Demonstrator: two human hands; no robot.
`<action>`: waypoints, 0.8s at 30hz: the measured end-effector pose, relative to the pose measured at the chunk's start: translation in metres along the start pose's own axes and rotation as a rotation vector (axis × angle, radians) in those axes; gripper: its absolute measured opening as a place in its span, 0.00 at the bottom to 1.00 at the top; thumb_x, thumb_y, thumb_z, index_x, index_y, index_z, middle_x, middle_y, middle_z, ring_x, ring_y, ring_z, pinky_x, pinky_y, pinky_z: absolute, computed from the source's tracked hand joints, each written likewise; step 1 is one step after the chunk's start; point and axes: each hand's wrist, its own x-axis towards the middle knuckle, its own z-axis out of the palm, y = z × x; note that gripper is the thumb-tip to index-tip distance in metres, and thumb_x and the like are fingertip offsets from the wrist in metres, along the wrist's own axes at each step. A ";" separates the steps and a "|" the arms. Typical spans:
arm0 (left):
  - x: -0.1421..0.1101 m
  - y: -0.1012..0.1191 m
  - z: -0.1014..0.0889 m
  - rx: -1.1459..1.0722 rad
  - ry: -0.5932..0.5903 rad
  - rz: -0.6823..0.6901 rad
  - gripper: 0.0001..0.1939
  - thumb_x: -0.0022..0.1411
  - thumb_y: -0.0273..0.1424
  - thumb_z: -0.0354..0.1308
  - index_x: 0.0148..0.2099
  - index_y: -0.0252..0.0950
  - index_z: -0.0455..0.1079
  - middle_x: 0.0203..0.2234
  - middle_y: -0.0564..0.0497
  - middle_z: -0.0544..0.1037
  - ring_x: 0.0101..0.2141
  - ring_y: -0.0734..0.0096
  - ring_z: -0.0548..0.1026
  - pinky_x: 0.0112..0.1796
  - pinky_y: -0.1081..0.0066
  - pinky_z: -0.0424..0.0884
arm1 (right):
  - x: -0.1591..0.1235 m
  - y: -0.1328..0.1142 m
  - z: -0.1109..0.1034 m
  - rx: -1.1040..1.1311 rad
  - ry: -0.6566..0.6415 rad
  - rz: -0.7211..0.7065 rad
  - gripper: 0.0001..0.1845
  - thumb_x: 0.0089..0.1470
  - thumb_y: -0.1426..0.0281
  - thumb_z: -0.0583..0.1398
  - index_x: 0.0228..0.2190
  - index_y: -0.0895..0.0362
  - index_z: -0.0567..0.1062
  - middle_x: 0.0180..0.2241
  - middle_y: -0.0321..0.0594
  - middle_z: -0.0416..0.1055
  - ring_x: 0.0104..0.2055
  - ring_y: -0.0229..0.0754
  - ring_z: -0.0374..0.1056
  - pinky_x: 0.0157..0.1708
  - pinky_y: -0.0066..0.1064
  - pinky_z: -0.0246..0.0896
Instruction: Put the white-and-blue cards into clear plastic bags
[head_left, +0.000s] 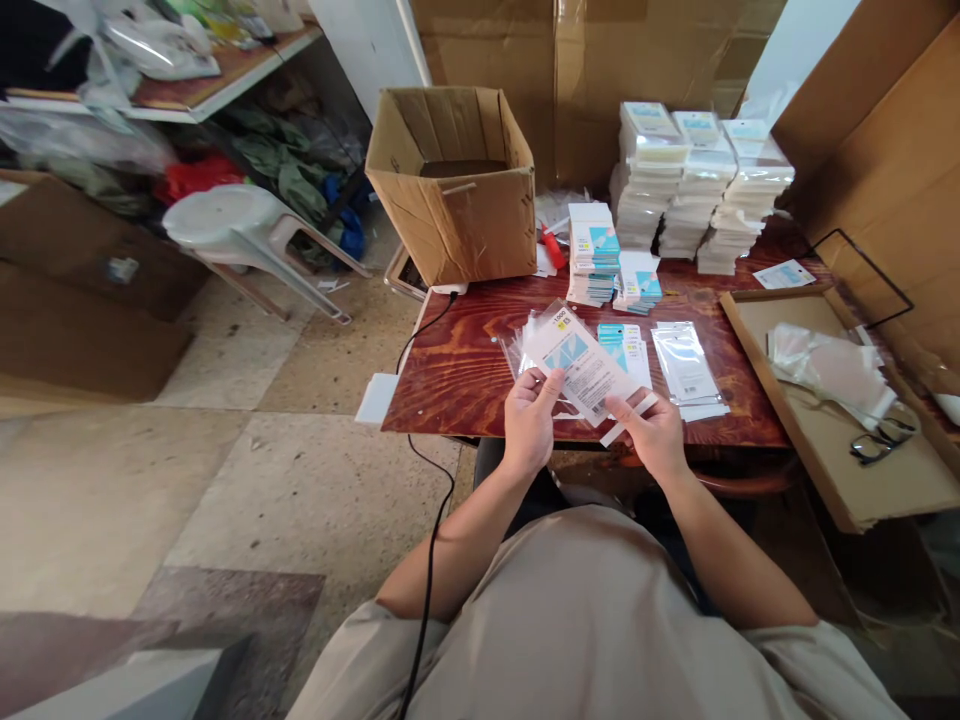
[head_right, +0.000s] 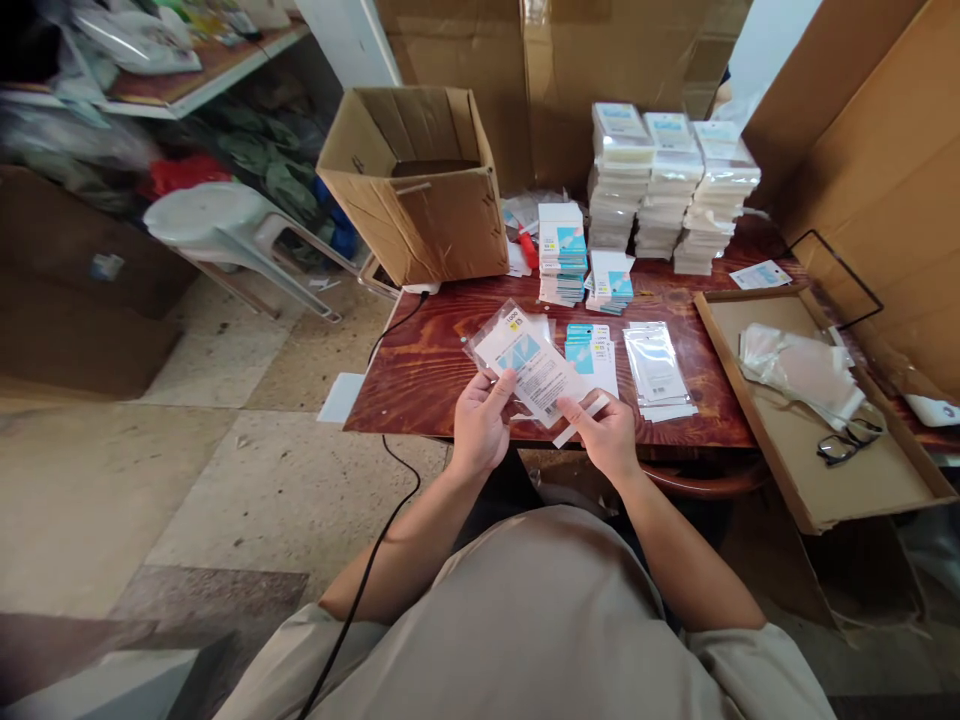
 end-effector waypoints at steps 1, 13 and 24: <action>0.001 -0.001 -0.002 0.020 0.015 -0.001 0.27 0.51 0.50 0.79 0.39 0.35 0.75 0.34 0.50 0.84 0.30 0.71 0.81 0.34 0.70 0.81 | 0.000 0.000 -0.002 0.014 -0.040 0.010 0.30 0.47 0.44 0.76 0.25 0.55 0.74 0.21 0.37 0.77 0.18 0.38 0.69 0.15 0.27 0.63; 0.004 -0.007 0.004 0.321 -0.260 -0.013 0.26 0.61 0.50 0.73 0.51 0.35 0.79 0.38 0.44 0.86 0.38 0.60 0.84 0.45 0.62 0.81 | 0.005 -0.005 -0.030 -0.075 -0.060 -0.026 0.29 0.51 0.47 0.74 0.43 0.57 0.83 0.30 0.40 0.81 0.28 0.44 0.77 0.29 0.33 0.75; 0.078 0.009 -0.028 1.593 0.097 0.111 0.33 0.65 0.46 0.68 0.62 0.27 0.70 0.59 0.25 0.74 0.63 0.32 0.71 0.63 0.48 0.65 | 0.083 0.045 -0.146 -0.888 0.727 -0.121 0.25 0.51 0.58 0.68 0.45 0.63 0.82 0.42 0.58 0.81 0.47 0.61 0.74 0.51 0.53 0.70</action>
